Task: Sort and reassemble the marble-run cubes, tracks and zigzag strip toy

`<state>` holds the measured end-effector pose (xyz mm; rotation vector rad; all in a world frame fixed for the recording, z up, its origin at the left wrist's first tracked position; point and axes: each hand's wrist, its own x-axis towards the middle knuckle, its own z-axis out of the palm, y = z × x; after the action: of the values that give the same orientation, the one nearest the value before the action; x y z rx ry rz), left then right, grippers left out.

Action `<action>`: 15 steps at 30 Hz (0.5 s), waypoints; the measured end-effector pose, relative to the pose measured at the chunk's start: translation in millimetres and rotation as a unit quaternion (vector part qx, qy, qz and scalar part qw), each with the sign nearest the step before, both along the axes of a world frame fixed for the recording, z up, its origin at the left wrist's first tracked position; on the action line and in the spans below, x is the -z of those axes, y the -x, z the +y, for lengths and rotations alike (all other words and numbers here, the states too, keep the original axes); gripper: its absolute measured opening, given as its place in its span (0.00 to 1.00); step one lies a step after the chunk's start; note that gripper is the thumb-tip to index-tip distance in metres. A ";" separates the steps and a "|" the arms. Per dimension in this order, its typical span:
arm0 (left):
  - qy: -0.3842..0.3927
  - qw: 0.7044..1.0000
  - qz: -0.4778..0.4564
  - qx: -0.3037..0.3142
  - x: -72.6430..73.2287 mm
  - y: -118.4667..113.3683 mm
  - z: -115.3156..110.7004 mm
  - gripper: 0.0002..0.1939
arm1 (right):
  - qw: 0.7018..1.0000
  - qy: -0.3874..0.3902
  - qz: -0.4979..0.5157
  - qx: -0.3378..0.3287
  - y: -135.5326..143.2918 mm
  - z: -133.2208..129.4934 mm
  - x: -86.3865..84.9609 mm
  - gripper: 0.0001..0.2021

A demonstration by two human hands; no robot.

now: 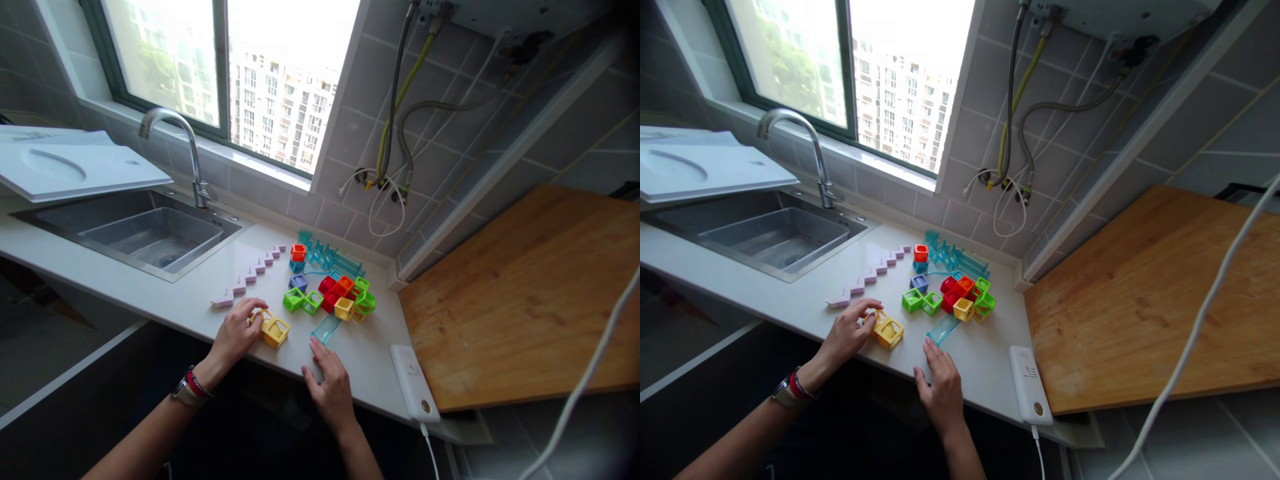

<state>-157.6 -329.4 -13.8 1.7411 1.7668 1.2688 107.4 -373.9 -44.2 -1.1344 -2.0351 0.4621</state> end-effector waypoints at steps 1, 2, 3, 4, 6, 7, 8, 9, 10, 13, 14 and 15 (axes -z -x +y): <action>-0.006 1.000 0.016 -0.015 0.3 4.2 2.0 0.11 | 1.000 -0.006 -0.008 -0.003 -0.6 0.3 0.5 0.25; -0.004 0.999 0.025 -0.031 0.4 7.5 3.4 0.11 | 1.000 -0.010 -0.013 -0.005 -1.0 0.5 0.7 0.24; 0.002 0.999 0.030 -0.046 0.2 10.0 4.2 0.11 | 1.000 -0.012 -0.014 -0.006 -1.2 0.4 0.4 0.23; 0.008 0.998 0.029 -0.059 -0.4 11.5 4.3 0.11 | 1.000 -0.013 -0.012 -0.007 -1.1 0.0 -0.4 0.22; 0.005 0.997 0.027 -0.076 -2.4 12.5 2.0 0.13 | 1.000 -0.009 0.002 -0.008 -0.1 -1.8 -3.2 0.20; -0.005 0.996 0.028 -0.082 -3.2 12.5 -0.4 0.14 | 1.000 -0.004 0.013 -0.009 0.4 -3.1 -5.0 0.19; -0.017 0.996 0.030 -0.084 -3.4 12.7 -3.5 0.15 | 0.999 0.006 0.031 -0.008 0.4 -4.2 -6.7 0.17; -0.027 0.996 0.031 -0.082 -2.7 13.2 -7.1 0.15 | 0.998 0.022 0.053 -0.006 -0.3 -4.9 -8.2 0.15; -0.032 0.996 0.029 -0.077 -0.7 14.3 -11.0 0.15 | 0.996 0.045 0.081 0.001 -2.0 -4.6 -9.2 0.12; -0.030 0.999 -0.002 -0.046 11.6 19.4 -22.1 0.17 | 0.975 0.124 0.179 0.053 -15.0 6.0 -11.1 0.11; -0.039 0.998 -0.008 -0.050 16.4 20.7 -24.9 0.17 | 0.965 0.141 0.205 0.078 -21.4 13.5 -12.4 0.13; -0.052 0.997 -0.009 -0.059 20.6 21.3 -27.0 0.17 | 0.958 0.149 0.224 0.103 -28.1 22.6 -14.4 0.15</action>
<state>-179.0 -356.4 -34.4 1.6961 1.8481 1.4431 135.5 -351.3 -29.8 -1.2665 -1.4714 0.8548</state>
